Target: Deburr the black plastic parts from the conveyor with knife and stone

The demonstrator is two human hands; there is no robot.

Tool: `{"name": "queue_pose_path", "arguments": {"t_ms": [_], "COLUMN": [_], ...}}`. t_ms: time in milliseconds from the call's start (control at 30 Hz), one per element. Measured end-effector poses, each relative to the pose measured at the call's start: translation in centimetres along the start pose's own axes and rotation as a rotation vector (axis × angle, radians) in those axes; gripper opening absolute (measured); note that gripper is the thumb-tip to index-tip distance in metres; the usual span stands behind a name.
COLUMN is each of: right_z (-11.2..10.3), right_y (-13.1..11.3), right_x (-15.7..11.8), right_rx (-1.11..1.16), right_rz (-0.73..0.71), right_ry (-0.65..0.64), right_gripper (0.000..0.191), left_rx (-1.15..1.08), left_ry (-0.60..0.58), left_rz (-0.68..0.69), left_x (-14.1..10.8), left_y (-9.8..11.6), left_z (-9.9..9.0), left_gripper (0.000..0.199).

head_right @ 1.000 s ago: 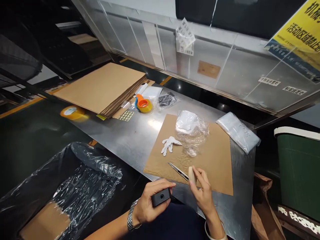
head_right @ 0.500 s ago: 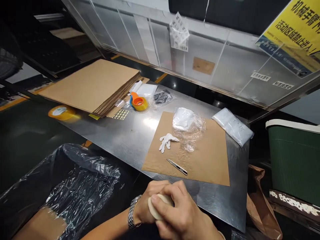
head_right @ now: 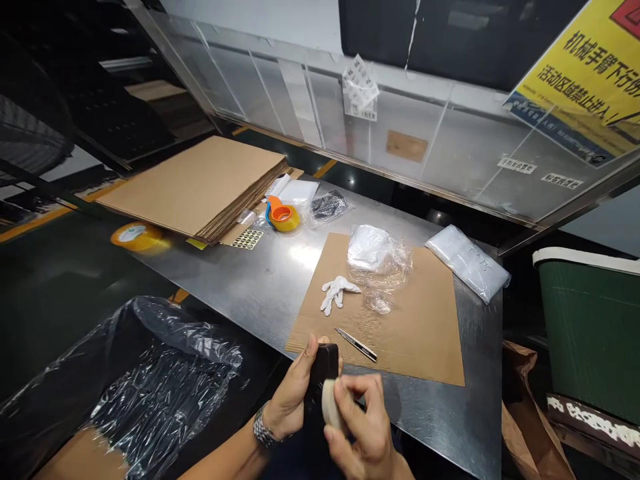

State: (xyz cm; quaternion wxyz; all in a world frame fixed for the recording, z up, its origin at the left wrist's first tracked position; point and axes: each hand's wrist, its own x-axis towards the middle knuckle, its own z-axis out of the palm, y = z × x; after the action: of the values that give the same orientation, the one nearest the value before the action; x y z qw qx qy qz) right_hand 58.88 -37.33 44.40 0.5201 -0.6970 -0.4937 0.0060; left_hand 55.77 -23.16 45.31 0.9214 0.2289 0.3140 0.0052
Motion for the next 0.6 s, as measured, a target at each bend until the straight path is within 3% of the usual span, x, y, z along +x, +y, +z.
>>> {"name": "queue_pose_path", "arguments": {"t_ms": [100,233,333,500,600], "right_z": [-0.1,-1.1,-2.1,-3.2,-3.2], "right_y": [0.3,1.4,1.7,0.9,1.0], "right_x": [-1.2,-0.1,1.2,1.0,0.9], "right_rx": [-0.008,-0.036,-0.089,-0.192,-0.211], "right_rz": [-0.109,0.057,0.144,0.081,0.085], "right_ry": [-0.047,-0.082,-0.112,-0.38,-0.383], "right_gripper": [0.05,0.053,0.055,0.056,0.056], "left_rx": [-0.089,-0.093,-0.023,0.182,0.265], "left_ry": [0.026,-0.093,-0.129,0.046,-0.004], "left_rz": [-0.16,-0.276,-0.232,-0.086,-0.048], "left_x": [0.6,0.4,-0.3,-1.0,-1.3], "left_y": [-0.3,-1.1,-1.3,-1.5,-2.1], "left_z": [-0.4,-0.4,0.0,-0.2,-0.5], "left_gripper": [0.039,0.036,0.033,0.037,0.042]}}
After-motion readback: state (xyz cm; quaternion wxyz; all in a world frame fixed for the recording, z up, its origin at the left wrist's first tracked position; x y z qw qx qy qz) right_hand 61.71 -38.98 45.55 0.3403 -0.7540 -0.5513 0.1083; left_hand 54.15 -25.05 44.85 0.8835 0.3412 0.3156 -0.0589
